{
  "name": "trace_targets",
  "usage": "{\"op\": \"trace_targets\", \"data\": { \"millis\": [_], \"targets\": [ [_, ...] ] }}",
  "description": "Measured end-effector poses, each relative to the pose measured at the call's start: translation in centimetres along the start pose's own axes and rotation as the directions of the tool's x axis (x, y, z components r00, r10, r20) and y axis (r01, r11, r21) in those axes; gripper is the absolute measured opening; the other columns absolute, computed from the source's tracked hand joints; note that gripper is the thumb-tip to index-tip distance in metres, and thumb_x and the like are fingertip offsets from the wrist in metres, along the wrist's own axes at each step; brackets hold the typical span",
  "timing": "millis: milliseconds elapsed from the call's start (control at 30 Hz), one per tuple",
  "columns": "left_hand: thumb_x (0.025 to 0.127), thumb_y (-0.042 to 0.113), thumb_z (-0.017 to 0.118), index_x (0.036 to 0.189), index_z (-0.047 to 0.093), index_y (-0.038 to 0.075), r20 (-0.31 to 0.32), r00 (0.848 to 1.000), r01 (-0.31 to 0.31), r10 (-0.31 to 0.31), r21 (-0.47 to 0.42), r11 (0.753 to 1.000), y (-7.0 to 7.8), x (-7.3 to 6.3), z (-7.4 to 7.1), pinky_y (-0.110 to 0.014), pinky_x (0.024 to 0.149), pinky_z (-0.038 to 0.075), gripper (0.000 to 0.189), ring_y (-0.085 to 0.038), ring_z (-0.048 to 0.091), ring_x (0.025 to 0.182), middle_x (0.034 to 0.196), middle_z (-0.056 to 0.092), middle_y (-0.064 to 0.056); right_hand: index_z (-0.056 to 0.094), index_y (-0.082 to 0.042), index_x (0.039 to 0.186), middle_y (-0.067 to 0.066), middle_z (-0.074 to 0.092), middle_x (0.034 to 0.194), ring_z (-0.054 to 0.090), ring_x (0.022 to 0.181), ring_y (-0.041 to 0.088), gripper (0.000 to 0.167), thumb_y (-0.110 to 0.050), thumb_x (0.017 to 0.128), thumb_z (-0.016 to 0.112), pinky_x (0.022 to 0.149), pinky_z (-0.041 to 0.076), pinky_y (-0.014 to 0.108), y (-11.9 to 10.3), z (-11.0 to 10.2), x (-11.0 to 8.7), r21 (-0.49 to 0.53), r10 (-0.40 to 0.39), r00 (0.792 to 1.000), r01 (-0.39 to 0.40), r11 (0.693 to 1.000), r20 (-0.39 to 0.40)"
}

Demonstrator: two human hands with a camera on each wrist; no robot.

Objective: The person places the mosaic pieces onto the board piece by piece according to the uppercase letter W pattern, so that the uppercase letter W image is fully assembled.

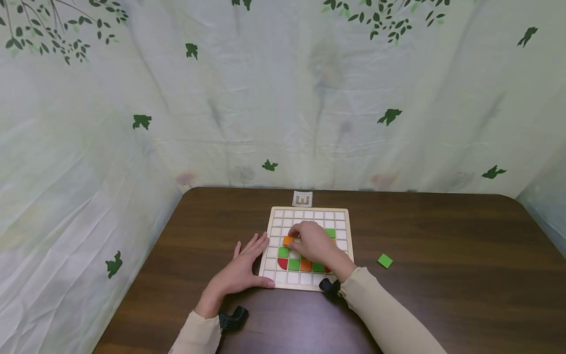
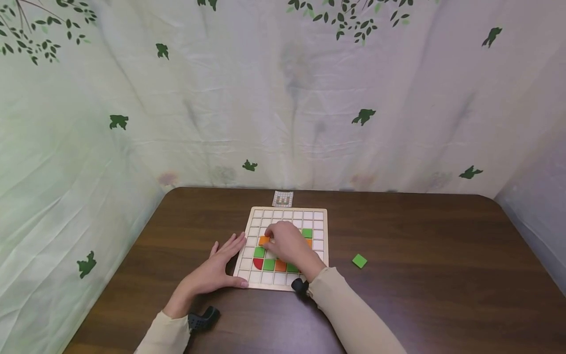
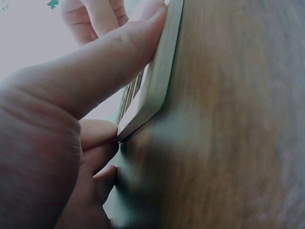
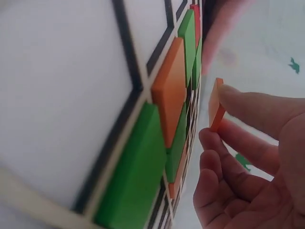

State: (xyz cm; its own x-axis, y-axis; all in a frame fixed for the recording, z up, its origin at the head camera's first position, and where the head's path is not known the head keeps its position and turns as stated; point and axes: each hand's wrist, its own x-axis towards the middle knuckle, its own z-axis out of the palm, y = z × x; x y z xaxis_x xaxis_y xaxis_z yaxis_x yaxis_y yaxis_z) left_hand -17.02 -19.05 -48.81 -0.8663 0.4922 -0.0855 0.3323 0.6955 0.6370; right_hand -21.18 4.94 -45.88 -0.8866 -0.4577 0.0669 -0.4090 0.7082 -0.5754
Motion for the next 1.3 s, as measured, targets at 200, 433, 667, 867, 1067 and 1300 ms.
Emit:
{"op": "trace_targets", "data": {
  "millis": [200,433,667,867,1067,1300],
  "targets": [
    [0.077,0.048,0.086,0.159,0.025,0.005,-0.003,1.0,-0.002,0.002,-0.002,1.0,0.0,0.0,0.0,-0.065,0.115,-0.009,0.111,-0.032,0.005,0.154,0.167,0.017,-0.009,0.076,-0.004,0.105,0.006,0.073,0.098,0.066,0.091,0.019,0.024,-0.021,0.088,0.078,0.084,0.053,0.037,-0.5,-0.1,0.7,-0.046,-0.011,1.0,0.012,0.999,0.014],
    [0.076,0.048,0.086,0.159,0.026,0.005,-0.004,1.0,0.005,-0.005,-0.002,1.0,0.0,0.0,-0.1,-0.064,0.116,-0.008,0.111,-0.031,0.005,0.155,0.167,0.017,-0.008,0.076,-0.005,0.106,0.005,0.073,0.097,0.065,0.09,0.018,0.023,-0.02,0.089,0.078,0.084,0.053,0.037,-0.7,0.1,1.0,-0.065,0.01,0.999,-0.008,0.998,0.04],
    [0.076,0.047,0.087,0.159,0.026,0.005,-0.008,1.0,-0.002,0.002,0.006,1.0,-0.1,0.1,0.0,-0.064,0.116,-0.008,0.111,-0.031,0.005,0.155,0.167,0.017,-0.008,0.076,-0.004,0.104,0.005,0.072,0.094,0.063,0.086,0.018,0.022,-0.02,0.088,0.078,0.082,0.053,0.037,-0.6,0.3,1.5,-0.077,0.006,0.999,-0.002,0.997,0.041],
    [0.076,0.048,0.086,0.159,0.027,0.005,-0.007,1.0,-0.004,0.004,0.002,1.0,0.0,0.0,0.0,-0.064,0.116,-0.008,0.111,-0.032,0.006,0.154,0.167,0.018,-0.009,0.076,-0.004,0.103,0.005,0.073,0.095,0.064,0.09,0.019,0.022,-0.019,0.088,0.078,0.086,0.053,0.037,-0.4,0.6,1.7,-0.07,0.018,0.999,-0.015,0.997,0.047],
    [0.076,0.047,0.087,0.159,0.026,0.005,-0.006,1.0,0.001,-0.001,0.011,1.0,0.0,0.0,0.0,-0.064,0.116,-0.007,0.112,-0.031,0.005,0.154,0.167,0.016,-0.008,0.076,-0.005,0.103,0.004,0.072,0.095,0.062,0.089,0.018,0.022,-0.02,0.087,0.079,0.086,0.052,0.037,-0.3,0.7,1.8,-0.056,0.032,0.998,-0.029,0.998,0.051],
    [0.076,0.048,0.086,0.159,0.026,0.004,-0.009,1.0,-0.005,0.005,0.003,1.0,0.0,0.1,0.1,-0.065,0.115,-0.008,0.112,-0.032,0.005,0.154,0.167,0.017,-0.009,0.076,-0.006,0.104,0.004,0.071,0.096,0.062,0.09,0.019,0.023,-0.02,0.087,0.079,0.086,0.052,0.037,-0.3,0.6,1.7,-0.044,0.03,0.999,-0.028,0.999,0.044]
  ]
}}
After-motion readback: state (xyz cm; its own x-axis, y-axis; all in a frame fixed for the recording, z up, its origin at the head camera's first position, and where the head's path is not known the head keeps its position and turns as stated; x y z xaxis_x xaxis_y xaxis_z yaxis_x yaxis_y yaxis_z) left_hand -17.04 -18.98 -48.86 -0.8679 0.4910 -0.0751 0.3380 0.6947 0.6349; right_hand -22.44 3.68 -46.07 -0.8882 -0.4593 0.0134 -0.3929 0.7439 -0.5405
